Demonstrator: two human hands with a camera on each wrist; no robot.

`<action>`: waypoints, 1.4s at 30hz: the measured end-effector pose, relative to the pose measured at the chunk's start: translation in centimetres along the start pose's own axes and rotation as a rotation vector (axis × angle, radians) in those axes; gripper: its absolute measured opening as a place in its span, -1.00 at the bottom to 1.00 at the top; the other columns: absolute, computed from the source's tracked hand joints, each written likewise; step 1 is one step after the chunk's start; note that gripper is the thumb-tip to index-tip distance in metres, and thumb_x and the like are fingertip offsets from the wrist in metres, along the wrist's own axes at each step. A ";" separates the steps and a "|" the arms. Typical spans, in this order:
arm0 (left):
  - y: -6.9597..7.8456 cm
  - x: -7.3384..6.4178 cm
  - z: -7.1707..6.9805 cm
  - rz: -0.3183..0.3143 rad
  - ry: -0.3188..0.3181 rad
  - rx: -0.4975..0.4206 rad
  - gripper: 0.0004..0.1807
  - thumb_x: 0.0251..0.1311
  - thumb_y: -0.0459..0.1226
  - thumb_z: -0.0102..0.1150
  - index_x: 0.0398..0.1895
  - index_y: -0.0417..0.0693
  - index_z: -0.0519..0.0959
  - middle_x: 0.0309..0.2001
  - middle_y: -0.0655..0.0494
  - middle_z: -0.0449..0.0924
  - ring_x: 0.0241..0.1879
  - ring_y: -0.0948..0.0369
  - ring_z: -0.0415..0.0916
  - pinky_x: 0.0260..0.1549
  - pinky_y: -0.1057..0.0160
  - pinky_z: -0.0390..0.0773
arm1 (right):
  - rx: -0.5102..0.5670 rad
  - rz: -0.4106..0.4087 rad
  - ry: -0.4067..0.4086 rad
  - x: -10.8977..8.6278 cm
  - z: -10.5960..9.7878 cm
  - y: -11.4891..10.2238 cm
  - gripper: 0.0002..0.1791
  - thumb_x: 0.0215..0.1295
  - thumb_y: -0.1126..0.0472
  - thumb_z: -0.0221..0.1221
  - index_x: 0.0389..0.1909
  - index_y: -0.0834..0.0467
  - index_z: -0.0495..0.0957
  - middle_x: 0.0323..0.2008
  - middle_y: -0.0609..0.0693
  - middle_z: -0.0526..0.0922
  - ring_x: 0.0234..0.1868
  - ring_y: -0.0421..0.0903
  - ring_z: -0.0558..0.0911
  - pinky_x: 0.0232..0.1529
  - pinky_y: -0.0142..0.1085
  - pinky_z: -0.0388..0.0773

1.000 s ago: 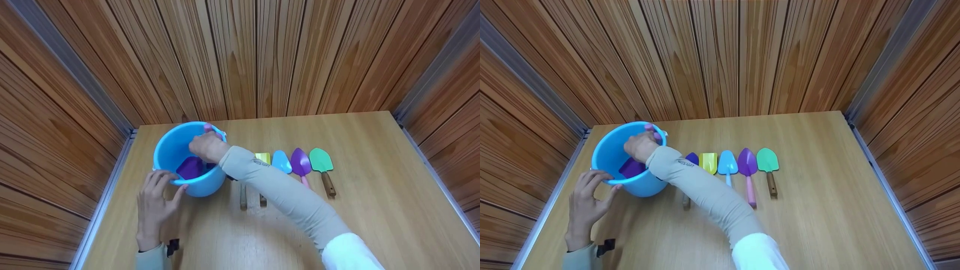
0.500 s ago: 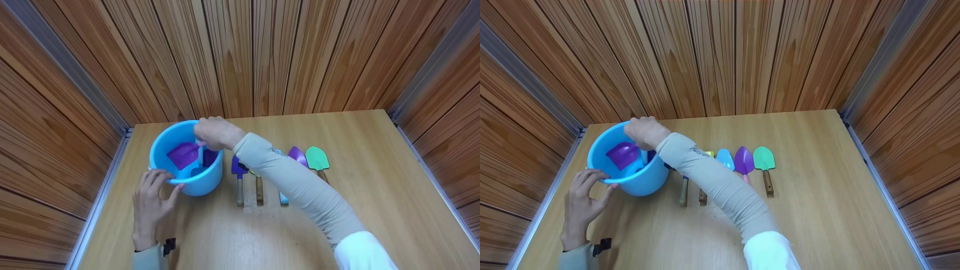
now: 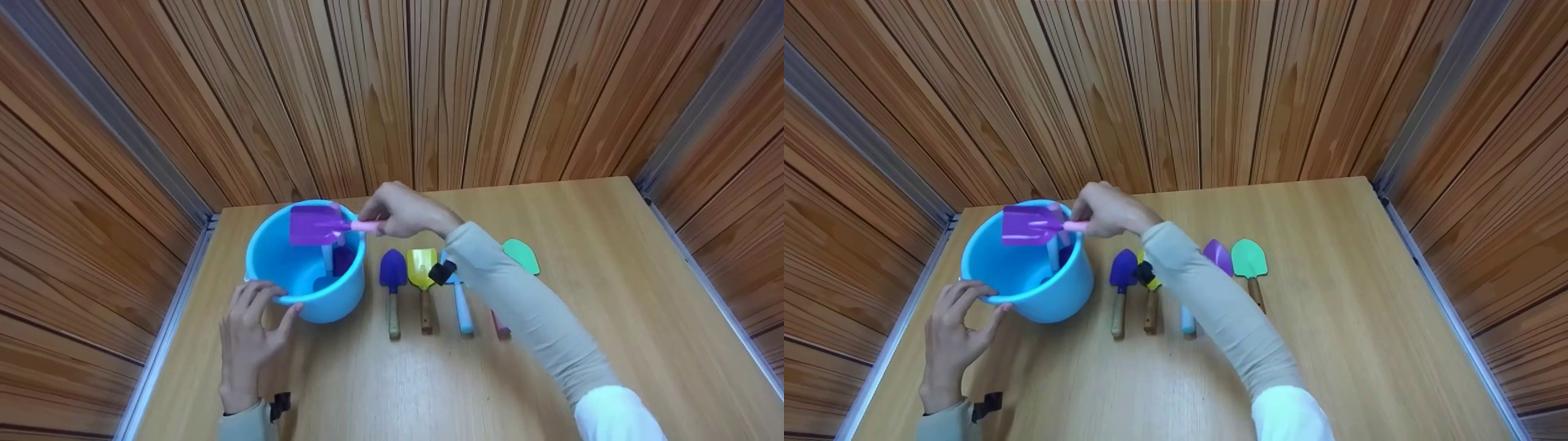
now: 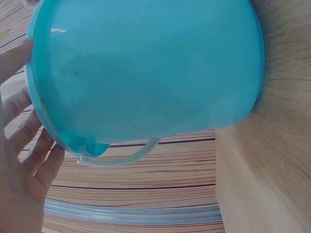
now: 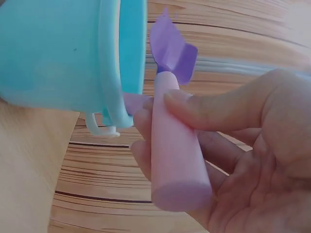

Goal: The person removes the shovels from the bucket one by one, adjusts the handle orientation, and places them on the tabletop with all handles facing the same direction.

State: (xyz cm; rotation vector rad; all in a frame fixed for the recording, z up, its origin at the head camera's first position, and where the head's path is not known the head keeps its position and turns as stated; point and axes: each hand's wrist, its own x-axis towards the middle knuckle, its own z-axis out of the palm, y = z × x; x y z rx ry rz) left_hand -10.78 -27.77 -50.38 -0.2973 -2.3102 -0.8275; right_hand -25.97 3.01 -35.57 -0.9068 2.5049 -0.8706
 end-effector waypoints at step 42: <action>0.2 0.0 -0.6 0.020 0.034 -0.041 -0.65 0.09 -0.09 0.66 -0.09 0.05 0.78 -0.06 0.16 0.73 0.04 0.21 0.54 -0.04 -0.02 0.68 | 0.534 0.364 0.554 -20.2 4.0 14.5 -0.46 0.49 0.34 0.30 0.43 0.30 0.50 0.35 0.36 0.58 0.23 0.13 0.71 0.02 -0.41 0.74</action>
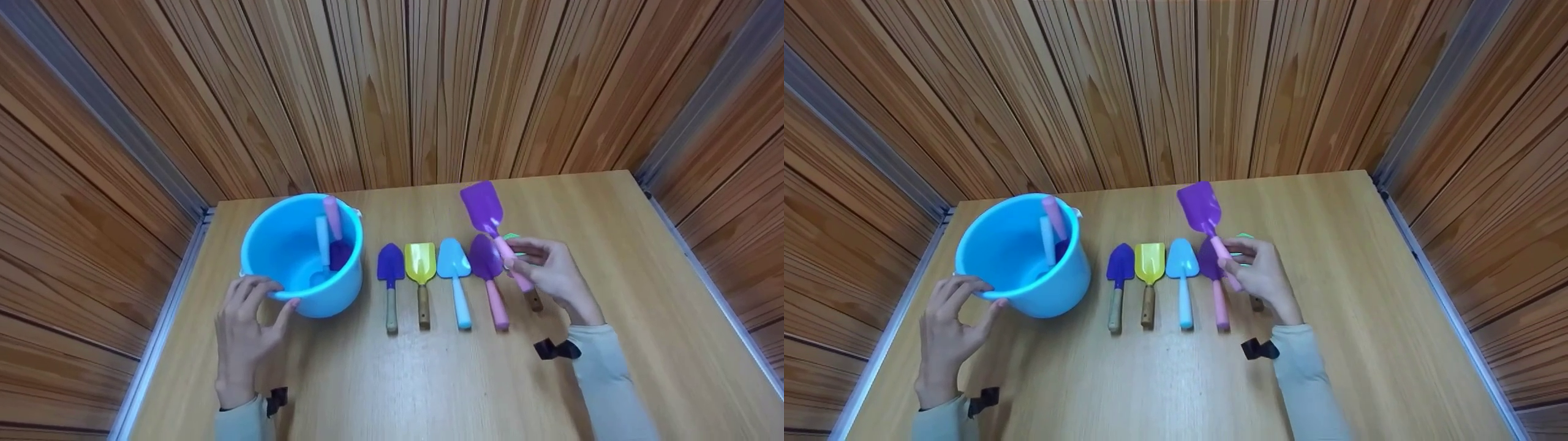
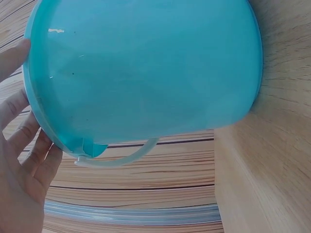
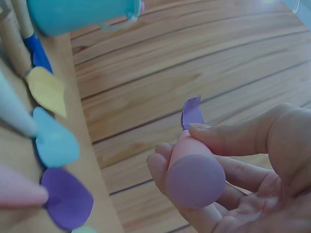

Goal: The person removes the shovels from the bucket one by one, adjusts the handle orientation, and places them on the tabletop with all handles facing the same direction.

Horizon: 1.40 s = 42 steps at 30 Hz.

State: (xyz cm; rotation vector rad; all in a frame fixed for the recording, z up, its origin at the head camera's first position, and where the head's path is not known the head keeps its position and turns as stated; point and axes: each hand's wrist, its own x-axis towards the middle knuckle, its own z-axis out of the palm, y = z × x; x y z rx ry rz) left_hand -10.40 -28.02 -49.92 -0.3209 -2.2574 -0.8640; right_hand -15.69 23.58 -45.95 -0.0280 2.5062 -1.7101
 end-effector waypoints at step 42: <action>0.0 0.0 -0.1 -0.015 -0.014 -0.005 -0.63 0.04 -0.11 0.68 -0.09 0.04 0.78 -0.05 0.13 0.74 0.04 0.15 0.55 -0.03 0.06 0.66 | 0.003 0.389 -0.024 -0.6 -6.8 8.2 -0.24 0.55 0.28 0.23 0.61 0.40 0.14 0.45 0.42 0.34 0.11 0.02 0.70 0.05 -0.31 0.76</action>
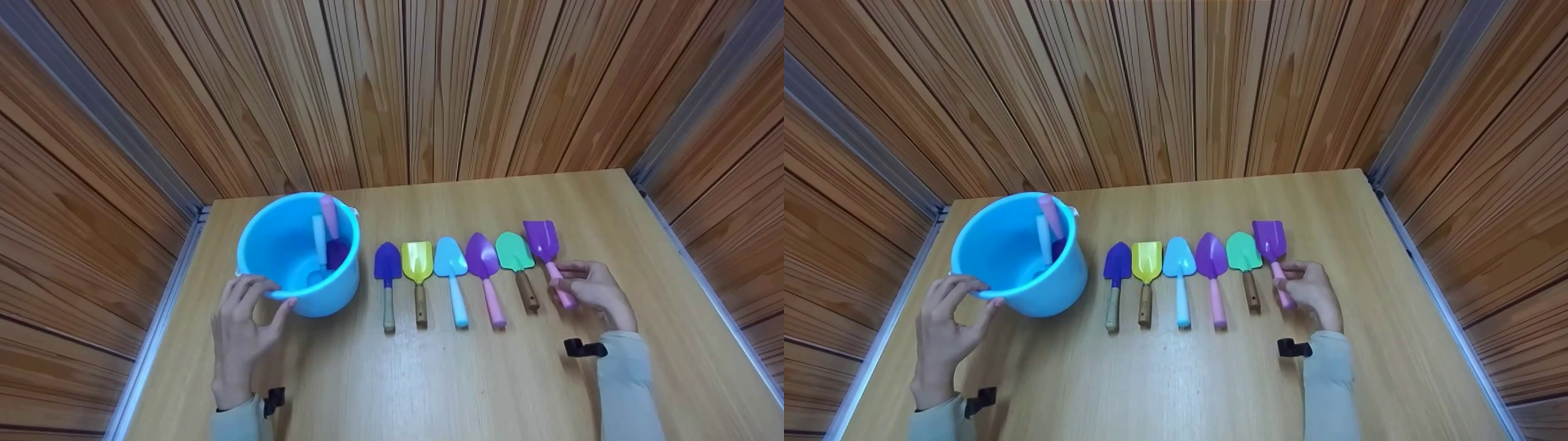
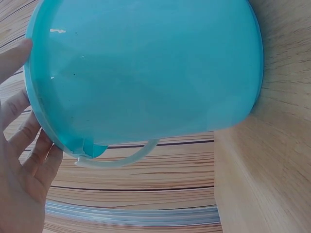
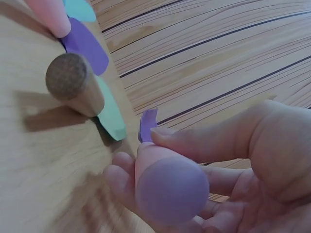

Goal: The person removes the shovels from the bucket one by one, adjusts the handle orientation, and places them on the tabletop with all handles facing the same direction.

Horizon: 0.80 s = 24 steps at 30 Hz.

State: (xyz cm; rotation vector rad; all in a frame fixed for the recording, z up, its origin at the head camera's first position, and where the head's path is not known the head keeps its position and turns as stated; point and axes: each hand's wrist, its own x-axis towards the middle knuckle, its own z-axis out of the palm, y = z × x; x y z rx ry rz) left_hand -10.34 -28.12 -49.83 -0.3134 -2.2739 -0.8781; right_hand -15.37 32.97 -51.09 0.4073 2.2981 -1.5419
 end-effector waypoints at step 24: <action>-0.1 0.1 0.1 0.000 -0.001 -0.014 -0.65 0.08 -0.10 0.65 -0.11 0.01 0.78 -0.05 0.11 0.73 0.07 0.21 0.53 -0.01 0.01 0.65 | -0.038 0.055 0.015 0.5 -0.5 0.9 -0.27 0.55 0.25 0.23 0.57 0.43 0.17 0.34 0.43 0.49 -0.04 -0.06 0.77 -0.05 -0.31 0.77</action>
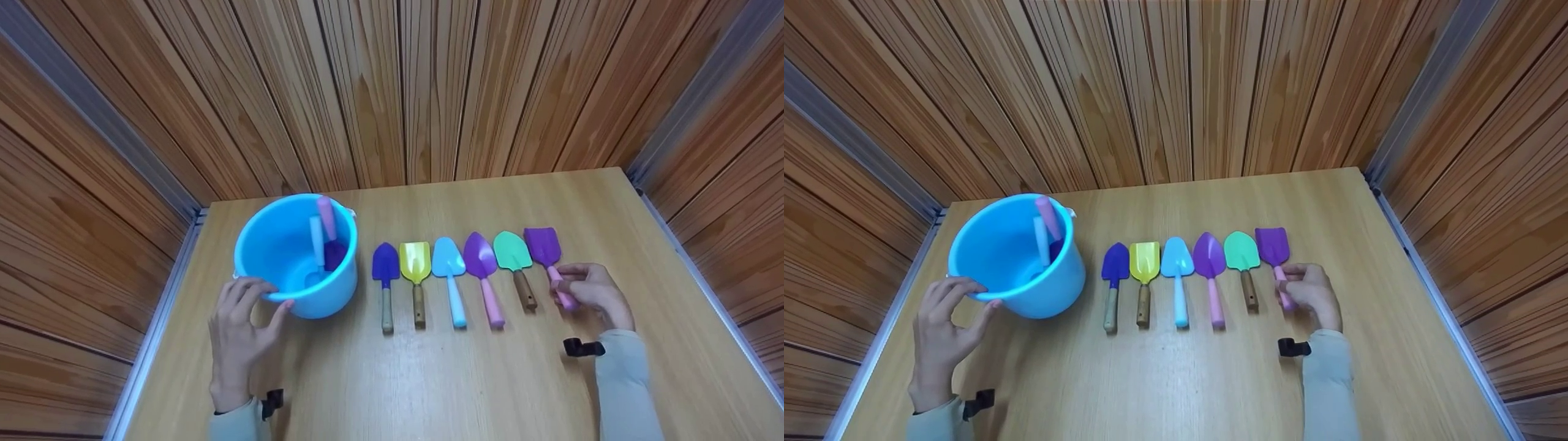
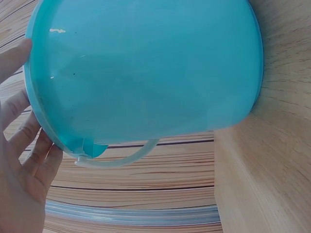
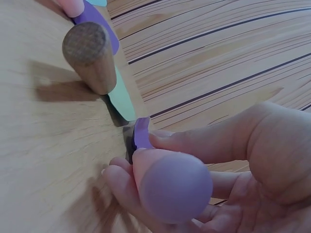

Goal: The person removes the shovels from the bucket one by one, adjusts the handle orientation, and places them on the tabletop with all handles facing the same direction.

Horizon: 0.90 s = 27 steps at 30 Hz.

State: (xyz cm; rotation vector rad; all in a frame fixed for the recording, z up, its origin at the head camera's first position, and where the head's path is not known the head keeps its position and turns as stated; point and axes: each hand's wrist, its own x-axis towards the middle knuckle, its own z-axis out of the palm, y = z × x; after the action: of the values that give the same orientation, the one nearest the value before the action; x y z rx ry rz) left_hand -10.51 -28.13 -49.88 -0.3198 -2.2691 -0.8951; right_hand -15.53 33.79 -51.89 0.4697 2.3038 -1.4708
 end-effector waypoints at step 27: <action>0.0 -0.1 0.0 0.012 0.014 -0.004 -0.65 0.04 -0.15 0.68 -0.09 0.05 0.79 -0.04 0.12 0.75 0.08 0.13 0.57 0.09 0.18 0.60 | -0.241 0.005 0.077 -0.5 0.6 -0.2 -0.22 0.63 -0.06 0.12 0.60 0.36 0.18 0.39 0.44 0.40 0.33 0.33 0.48 0.37 0.21 0.48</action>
State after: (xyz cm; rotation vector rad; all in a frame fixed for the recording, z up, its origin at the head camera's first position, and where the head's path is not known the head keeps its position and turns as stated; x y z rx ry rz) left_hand -10.45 -28.16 -49.97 -0.3283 -2.2504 -0.8932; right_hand -15.14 33.18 -51.77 0.4687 2.4965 -1.1705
